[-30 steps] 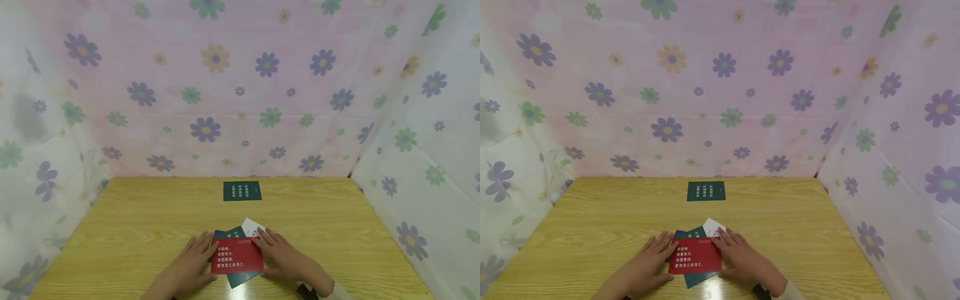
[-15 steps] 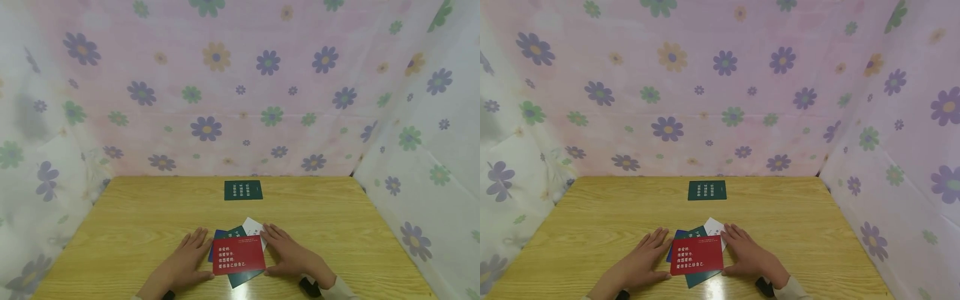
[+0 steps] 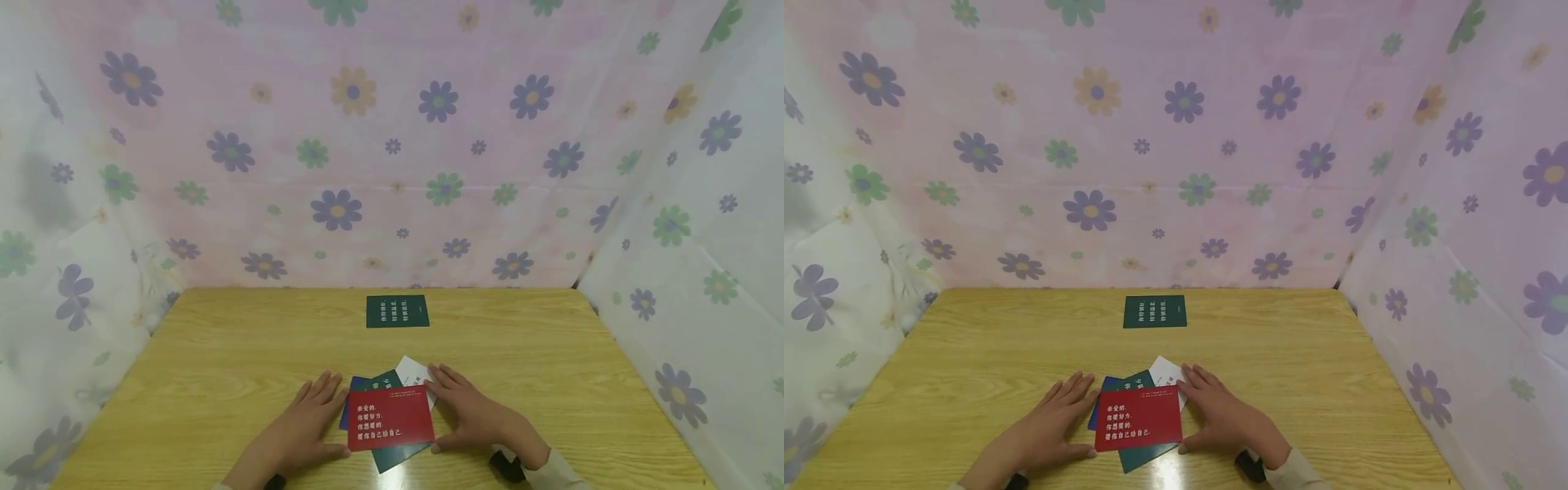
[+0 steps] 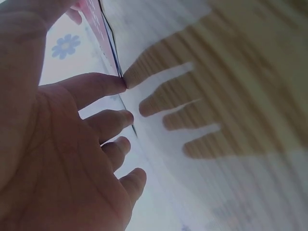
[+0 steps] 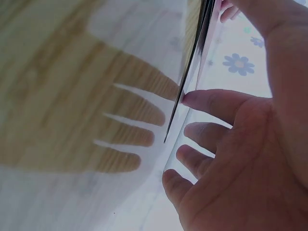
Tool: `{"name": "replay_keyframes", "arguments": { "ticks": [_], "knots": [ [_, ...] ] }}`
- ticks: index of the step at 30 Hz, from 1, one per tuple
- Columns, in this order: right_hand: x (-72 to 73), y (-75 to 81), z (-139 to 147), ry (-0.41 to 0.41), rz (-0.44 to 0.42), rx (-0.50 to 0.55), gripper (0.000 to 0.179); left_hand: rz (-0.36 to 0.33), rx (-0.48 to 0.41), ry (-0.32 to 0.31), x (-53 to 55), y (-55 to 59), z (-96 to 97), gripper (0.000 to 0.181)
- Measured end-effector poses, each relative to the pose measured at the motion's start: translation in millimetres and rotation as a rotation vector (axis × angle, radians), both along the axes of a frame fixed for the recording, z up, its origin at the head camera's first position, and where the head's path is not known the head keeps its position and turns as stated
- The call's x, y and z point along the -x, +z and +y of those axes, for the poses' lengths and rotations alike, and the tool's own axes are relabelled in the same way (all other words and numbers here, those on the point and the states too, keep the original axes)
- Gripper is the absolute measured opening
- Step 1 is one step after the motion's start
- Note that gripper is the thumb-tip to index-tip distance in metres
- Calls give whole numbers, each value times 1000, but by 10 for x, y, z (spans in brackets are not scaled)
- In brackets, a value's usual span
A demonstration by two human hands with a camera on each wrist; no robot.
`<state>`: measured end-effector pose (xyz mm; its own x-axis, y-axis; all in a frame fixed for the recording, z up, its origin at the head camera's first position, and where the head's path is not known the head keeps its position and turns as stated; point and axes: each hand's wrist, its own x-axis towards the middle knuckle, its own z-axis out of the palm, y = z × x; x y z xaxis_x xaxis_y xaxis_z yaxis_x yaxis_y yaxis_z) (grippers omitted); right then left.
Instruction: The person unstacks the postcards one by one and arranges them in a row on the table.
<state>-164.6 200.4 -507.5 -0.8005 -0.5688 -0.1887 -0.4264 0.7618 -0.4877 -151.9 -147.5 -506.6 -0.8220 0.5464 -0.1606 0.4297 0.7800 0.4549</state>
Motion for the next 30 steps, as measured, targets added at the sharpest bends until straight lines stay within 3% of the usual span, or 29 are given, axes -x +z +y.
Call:
{"name": "replay_keyframes", "arguments": {
  "ticks": [13,30],
  "knots": [
    [-26,20,-13,3,-3,42,101,4,-1,-12,2,-3,-12,98],
    [-39,33,-44,2,53,48,96,-55,-69,-8,54,-52,-40,96]
  ]
}}
